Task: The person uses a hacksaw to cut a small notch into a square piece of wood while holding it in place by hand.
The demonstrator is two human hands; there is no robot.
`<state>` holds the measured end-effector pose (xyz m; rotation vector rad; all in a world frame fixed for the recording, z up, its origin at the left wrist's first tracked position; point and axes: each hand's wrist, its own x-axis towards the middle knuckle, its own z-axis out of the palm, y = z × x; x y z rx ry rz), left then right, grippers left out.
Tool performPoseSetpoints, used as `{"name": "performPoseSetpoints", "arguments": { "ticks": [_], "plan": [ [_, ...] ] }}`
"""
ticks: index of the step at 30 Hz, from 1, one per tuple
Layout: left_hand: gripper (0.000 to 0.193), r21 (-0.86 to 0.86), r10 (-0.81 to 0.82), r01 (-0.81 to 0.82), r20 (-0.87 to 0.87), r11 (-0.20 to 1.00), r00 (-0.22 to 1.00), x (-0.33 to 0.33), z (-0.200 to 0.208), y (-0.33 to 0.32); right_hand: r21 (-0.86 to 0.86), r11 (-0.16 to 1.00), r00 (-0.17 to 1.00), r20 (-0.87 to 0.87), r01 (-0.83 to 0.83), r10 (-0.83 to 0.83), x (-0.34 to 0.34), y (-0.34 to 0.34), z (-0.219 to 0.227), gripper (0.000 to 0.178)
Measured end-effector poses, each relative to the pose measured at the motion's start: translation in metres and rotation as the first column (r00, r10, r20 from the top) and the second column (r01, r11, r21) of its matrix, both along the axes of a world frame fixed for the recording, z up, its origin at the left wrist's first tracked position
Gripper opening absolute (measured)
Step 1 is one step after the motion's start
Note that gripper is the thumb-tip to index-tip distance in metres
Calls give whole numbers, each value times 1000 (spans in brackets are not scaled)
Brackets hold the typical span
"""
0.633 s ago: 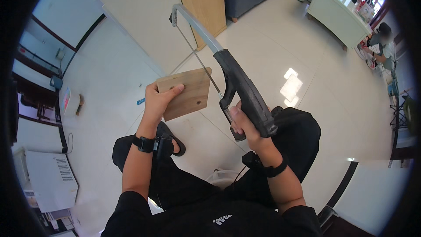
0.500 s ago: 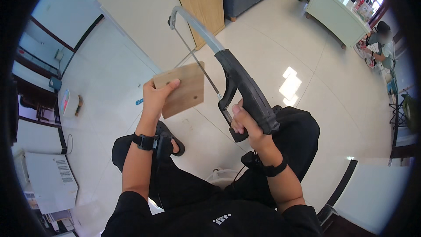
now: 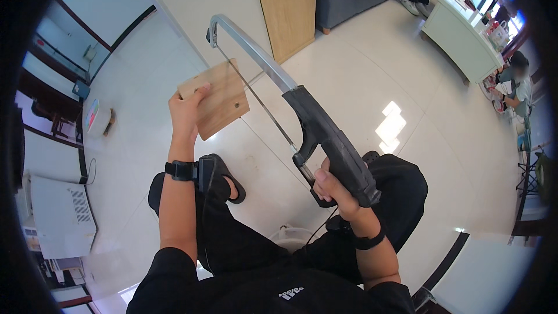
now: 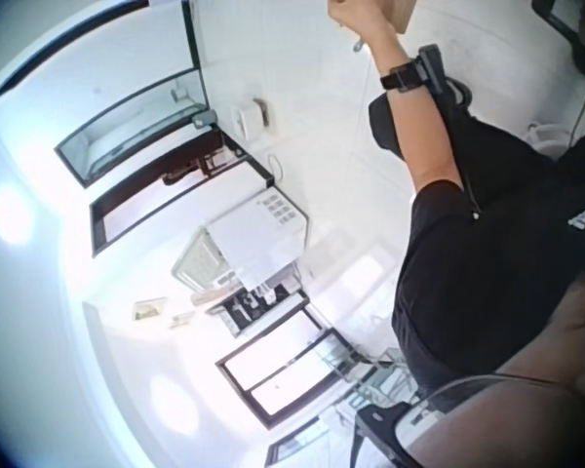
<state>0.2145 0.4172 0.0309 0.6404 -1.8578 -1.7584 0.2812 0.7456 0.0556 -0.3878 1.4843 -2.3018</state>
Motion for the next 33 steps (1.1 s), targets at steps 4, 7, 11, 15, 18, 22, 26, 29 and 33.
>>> {"name": "performPoseSetpoints", "arguments": {
  "ticks": [4,7,11,15,18,22,26,29,33],
  "plan": [
    [36,-38,-4,4,0,999,1000,2,3,-5,-49,999,999,32,-16,17,-2,0,1,21],
    [36,-28,-39,40,29,999,999,5,5,0,-28,1000,999,38,4,-3,-4,-1,-4,20],
    [38,-205,-236,238,36,949,971,14,4,32,-30,997,996,56,71,-70,-8,-10,-3,19],
    [37,-171,-306,333,167,927,937,16,8,37,-106,991,990,124,87,-74,-20,-8,-6,21],
    [35,-203,-291,322,166,925,942,17,11,40,-111,990,990,126,83,-68,-18,-7,-7,21],
    [34,-243,-218,234,92,941,972,17,6,29,-93,994,993,112,57,-46,-13,-4,-3,19],
    [34,-119,-44,42,-14,992,999,9,5,-2,-129,992,996,83,-4,15,-4,0,0,17],
    [36,-40,55,-58,-78,998,995,10,9,-18,-4,1000,999,-26,-27,27,1,1,1,20],
    [34,-15,96,-99,-129,995,987,13,9,-21,-4,1000,999,-48,-23,23,3,-1,1,19]
  ]
}}
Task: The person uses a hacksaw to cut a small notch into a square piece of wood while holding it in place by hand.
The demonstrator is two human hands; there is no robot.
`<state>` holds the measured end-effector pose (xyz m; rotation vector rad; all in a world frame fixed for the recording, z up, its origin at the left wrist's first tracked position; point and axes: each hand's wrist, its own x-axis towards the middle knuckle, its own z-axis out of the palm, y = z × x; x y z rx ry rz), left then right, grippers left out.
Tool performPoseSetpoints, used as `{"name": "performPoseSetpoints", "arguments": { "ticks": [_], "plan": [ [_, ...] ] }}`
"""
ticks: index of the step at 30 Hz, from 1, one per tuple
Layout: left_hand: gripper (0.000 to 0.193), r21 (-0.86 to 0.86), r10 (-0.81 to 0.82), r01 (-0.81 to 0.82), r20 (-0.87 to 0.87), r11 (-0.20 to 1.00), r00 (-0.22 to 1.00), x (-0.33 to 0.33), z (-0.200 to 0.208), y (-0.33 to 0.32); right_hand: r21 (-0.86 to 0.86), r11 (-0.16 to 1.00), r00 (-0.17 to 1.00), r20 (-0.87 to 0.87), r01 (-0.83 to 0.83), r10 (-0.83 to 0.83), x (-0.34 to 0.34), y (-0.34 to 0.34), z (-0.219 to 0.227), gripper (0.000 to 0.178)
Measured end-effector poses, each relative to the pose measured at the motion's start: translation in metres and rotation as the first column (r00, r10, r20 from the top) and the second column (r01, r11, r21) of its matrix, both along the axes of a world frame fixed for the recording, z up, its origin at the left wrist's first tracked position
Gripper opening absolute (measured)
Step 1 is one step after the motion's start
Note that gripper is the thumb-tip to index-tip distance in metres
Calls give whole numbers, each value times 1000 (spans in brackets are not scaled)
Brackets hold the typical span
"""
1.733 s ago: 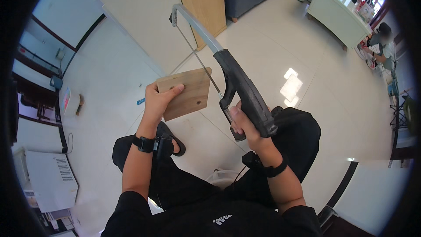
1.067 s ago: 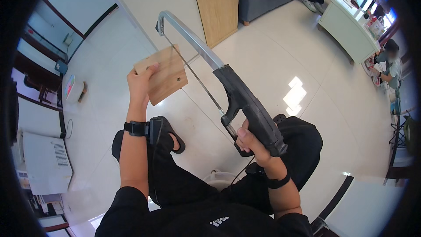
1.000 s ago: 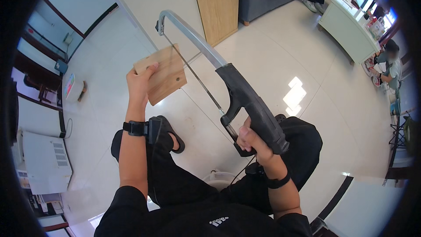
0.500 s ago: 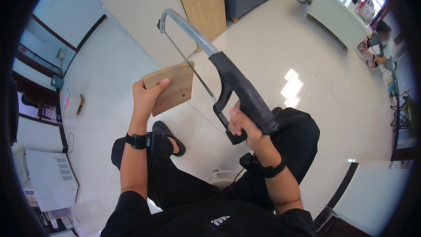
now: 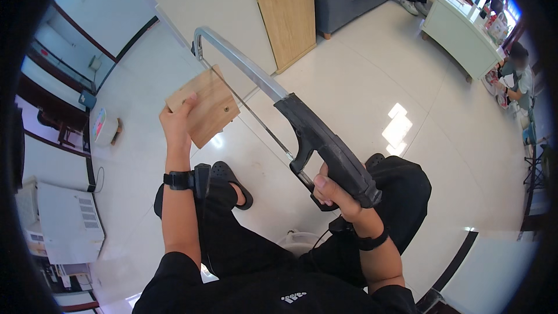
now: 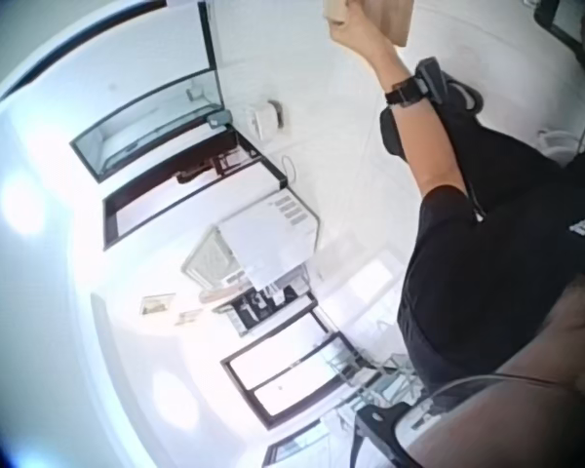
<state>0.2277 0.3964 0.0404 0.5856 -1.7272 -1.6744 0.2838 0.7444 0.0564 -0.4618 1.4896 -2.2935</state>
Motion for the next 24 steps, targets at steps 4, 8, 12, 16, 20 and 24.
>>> {"name": "performPoseSetpoints", "arguments": {
  "ticks": [4,8,12,16,20,24],
  "plan": [
    [34,-16,54,-53,57,998,997,3,-1,7,-66,997,991,124,-32,40,-2,-1,-1,20],
    [33,-49,56,-54,32,997,998,2,0,8,-148,987,979,182,-70,97,-7,5,-2,20],
    [34,-98,31,-27,46,995,998,5,3,-2,-175,983,971,219,-56,94,-10,-4,-8,20],
    [35,-113,-4,7,27,994,1000,1,0,-3,-153,986,977,187,-70,99,-12,-5,-10,20],
    [34,-166,-17,25,47,986,999,0,-2,-10,-195,979,971,218,-54,97,-11,-8,-9,21],
    [34,-247,-8,34,103,968,995,3,3,-14,-152,987,971,221,-60,93,-12,-6,-7,23]
  ]
}}
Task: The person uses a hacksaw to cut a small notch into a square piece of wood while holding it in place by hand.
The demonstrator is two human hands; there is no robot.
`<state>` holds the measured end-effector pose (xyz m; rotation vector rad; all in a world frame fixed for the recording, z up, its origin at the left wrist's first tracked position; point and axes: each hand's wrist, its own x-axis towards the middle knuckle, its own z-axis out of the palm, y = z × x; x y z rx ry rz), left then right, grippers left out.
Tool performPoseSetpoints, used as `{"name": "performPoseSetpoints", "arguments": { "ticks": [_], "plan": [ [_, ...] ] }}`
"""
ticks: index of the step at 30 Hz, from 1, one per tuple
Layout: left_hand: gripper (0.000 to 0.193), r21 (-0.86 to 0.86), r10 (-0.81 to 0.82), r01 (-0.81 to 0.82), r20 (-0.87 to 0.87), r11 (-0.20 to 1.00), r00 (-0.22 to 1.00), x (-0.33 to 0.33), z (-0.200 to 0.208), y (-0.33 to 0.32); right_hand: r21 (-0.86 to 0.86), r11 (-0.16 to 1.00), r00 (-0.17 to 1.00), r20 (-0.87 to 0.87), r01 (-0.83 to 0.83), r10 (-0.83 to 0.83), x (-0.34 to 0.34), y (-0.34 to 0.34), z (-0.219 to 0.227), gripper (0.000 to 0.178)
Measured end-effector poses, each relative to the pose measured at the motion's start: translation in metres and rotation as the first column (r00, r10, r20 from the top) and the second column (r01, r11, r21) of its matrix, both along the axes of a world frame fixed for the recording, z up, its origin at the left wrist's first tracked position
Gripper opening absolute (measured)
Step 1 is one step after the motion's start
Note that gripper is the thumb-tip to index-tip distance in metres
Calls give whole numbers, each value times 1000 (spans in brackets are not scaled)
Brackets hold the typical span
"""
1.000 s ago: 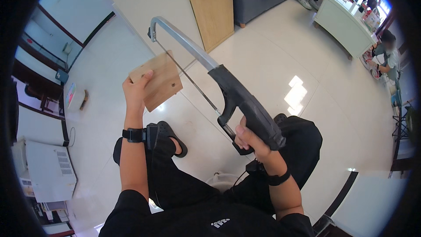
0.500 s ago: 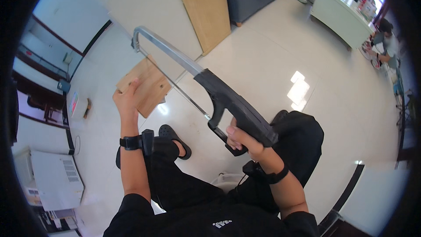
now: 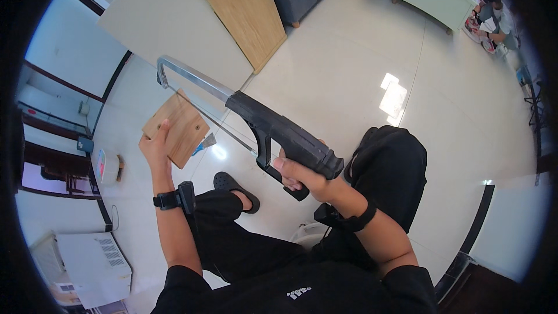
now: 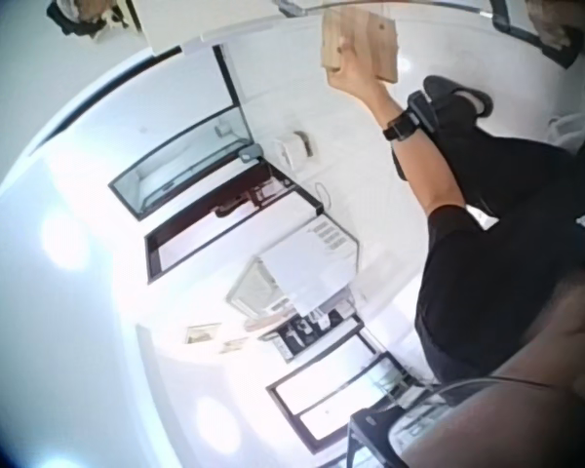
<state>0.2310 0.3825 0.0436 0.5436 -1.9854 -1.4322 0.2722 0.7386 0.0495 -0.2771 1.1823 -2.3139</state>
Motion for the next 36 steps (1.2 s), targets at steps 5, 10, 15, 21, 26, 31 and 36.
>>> {"name": "performPoseSetpoints", "arguments": {
  "ticks": [5,10,15,21,26,31,36],
  "plan": [
    [32,-65,-25,27,23,998,999,0,1,-5,-73,997,999,54,-3,7,-5,1,2,24],
    [32,-74,-30,34,54,997,998,2,7,-4,94,995,992,-125,21,-9,-1,6,-5,22],
    [42,-121,-77,91,117,988,990,5,13,-10,86,996,992,-128,17,-6,-3,9,-9,22],
    [42,-106,-1,13,122,994,993,5,18,-3,17,1000,998,-60,-15,16,2,3,1,24],
    [41,-138,10,3,88,990,996,5,15,2,26,999,996,-88,28,-25,-2,-2,2,20],
    [45,-171,1,12,76,985,997,8,17,4,-15,998,998,-45,54,-54,-6,-1,2,22],
    [43,-217,-9,30,95,976,995,7,15,2,23,997,995,-69,67,-66,-5,-2,5,23]
  ]
}}
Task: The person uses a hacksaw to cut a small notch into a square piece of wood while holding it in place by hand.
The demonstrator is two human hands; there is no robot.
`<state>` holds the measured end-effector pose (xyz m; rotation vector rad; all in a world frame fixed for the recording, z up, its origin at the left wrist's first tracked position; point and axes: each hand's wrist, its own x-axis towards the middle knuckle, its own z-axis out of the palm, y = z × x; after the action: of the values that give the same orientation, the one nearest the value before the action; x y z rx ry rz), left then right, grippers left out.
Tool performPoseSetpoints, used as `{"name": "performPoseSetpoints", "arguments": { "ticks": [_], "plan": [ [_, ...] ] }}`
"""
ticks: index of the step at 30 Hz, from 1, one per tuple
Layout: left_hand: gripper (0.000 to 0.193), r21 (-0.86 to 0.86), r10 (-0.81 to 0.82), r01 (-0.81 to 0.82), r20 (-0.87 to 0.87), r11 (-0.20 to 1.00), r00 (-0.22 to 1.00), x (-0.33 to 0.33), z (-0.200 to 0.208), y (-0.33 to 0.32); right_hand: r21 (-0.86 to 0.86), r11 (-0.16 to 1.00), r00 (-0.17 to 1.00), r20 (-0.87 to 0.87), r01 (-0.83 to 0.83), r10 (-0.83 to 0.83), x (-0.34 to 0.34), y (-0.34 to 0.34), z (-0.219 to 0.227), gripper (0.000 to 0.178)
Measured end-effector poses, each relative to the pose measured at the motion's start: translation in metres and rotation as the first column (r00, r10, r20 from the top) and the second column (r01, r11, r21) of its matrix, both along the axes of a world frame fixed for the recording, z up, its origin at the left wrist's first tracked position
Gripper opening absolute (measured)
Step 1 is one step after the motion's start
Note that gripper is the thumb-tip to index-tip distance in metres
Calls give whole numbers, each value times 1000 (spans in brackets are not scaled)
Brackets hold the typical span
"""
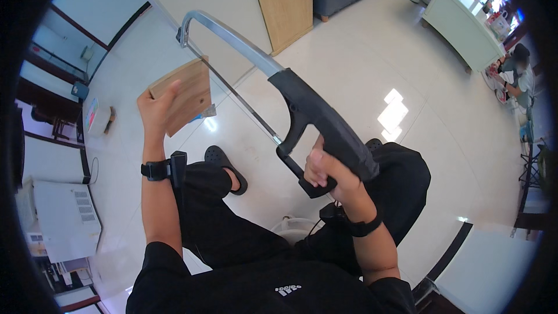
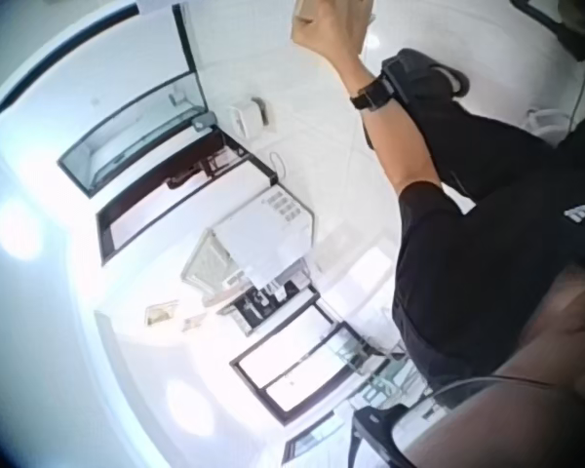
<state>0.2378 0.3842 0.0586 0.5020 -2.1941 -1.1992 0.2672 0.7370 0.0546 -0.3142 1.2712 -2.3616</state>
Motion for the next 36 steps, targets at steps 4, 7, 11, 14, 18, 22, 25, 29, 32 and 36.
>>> {"name": "performPoseSetpoints", "arguments": {
  "ticks": [4,7,11,14,18,22,25,29,32,36],
  "plan": [
    [43,19,-21,22,-18,1000,1000,3,2,0,-24,1000,999,49,16,-14,1,5,-8,21],
    [42,-31,-21,21,7,999,1000,5,0,-8,-23,1000,1000,23,13,-13,1,-1,-3,21],
    [42,-13,11,-11,-3,1000,1000,2,1,-7,50,999,995,-95,-18,22,6,-4,-5,23],
    [41,-87,41,-46,-56,995,998,-3,0,-11,-79,995,998,-13,-62,62,4,-4,-8,23],
    [35,-54,-30,21,-169,998,985,-9,-10,-4,-259,960,964,210,-104,161,1,10,-21,21],
    [40,194,83,-53,-150,979,985,-14,-12,-7,25,999,990,-143,-19,23,9,-3,-7,18],
    [43,265,105,-59,-163,963,981,-17,0,19,115,981,872,-482,154,-80,9,-8,4,20],
    [44,244,88,-50,-148,969,985,-20,0,22,-15,999,992,-118,35,-37,18,-4,0,17],
    [45,177,89,-67,-116,982,989,-21,-1,17,190,978,919,-393,85,-3,13,3,3,19],
    [45,180,16,6,-124,984,992,-18,2,17,219,963,868,-496,158,-29,9,7,2,19]
  ]
}}
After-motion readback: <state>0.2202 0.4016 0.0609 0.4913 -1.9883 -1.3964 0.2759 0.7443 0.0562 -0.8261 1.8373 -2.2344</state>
